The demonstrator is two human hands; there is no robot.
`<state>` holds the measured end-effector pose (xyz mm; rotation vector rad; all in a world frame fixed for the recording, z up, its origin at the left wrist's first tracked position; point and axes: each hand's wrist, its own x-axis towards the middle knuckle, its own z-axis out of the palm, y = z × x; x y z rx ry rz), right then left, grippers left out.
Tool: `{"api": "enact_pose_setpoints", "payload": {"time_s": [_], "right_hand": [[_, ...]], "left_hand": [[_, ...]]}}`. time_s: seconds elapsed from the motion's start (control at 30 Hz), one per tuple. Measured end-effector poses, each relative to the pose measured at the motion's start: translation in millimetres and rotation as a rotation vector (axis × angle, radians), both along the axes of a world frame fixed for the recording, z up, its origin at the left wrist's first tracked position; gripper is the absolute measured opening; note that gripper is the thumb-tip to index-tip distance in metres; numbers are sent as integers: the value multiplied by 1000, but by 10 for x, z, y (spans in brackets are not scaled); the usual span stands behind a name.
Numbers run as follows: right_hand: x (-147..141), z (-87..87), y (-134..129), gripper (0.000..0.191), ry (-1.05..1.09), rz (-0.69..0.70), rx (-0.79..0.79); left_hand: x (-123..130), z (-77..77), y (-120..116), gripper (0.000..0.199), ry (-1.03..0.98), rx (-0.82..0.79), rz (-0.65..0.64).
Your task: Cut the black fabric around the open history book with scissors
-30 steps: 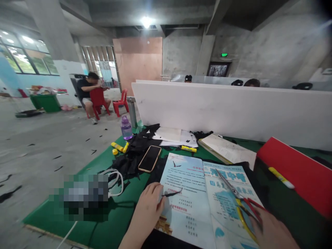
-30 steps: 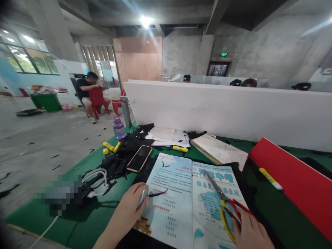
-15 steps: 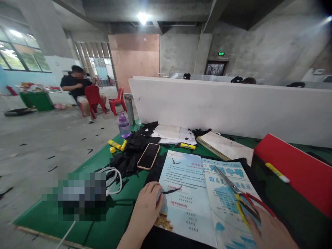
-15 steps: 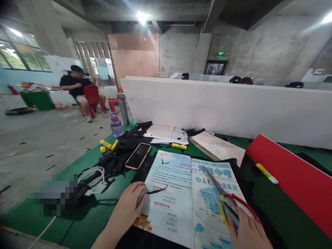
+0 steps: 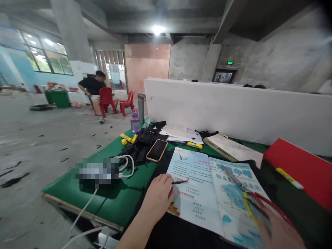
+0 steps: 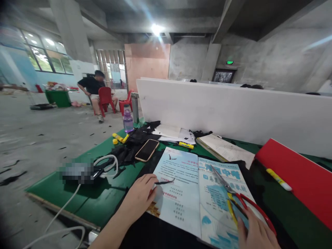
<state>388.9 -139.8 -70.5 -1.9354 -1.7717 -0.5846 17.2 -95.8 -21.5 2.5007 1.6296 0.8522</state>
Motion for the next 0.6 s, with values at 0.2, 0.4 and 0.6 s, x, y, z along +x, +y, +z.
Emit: {"api": "enact_pose_setpoints", "payload": {"time_s": [0.2, 0.4, 0.6], "right_hand": [[73, 91, -34, 39, 48, 102, -102], [58, 60, -97, 41, 98, 48, -126], [-235, -2, -203, 45, 40, 163, -48]], "left_hand": [[85, 61, -75, 16, 45, -15, -31], [-20, 9, -240, 20, -11, -27, -12], [-234, -131, -523, 26, -48, -35, 12]]}}
